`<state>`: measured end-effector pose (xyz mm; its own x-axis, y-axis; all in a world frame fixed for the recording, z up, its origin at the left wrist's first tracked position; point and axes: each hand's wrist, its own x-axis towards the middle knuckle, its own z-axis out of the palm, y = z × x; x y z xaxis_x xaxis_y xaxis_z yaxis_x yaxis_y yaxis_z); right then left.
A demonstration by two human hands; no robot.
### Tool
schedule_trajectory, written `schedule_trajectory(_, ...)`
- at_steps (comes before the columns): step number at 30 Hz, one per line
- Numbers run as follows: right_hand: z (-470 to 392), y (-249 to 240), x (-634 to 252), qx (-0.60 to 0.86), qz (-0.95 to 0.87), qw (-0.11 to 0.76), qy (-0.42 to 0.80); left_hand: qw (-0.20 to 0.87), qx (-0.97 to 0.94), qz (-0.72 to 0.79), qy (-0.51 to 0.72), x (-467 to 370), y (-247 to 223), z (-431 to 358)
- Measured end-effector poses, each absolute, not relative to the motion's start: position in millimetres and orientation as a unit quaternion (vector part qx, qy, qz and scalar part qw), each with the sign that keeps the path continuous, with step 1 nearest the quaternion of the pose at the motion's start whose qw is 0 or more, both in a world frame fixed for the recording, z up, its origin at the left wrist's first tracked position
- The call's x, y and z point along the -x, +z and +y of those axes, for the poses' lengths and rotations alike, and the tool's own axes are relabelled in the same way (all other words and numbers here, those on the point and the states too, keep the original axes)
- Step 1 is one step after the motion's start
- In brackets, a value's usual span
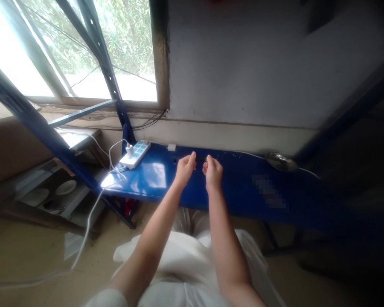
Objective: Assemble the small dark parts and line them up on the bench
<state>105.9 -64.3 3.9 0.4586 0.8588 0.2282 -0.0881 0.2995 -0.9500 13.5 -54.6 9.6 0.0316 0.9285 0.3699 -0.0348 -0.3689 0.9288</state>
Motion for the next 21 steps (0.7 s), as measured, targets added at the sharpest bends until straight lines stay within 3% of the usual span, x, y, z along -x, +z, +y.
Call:
schedule_trajectory(6,-62.9,4.7,-106.3,0.478,-0.386,0.711,0.342,0.459,-0.578,0.3,0.605,-12.0,11.1,-56.7)
schedule_trajectory(21,-62.0,-1.0,-103.2,0.496,-0.414,0.686,0.335,0.403,-0.503,0.416,0.641,-18.9,7.7,-54.4)
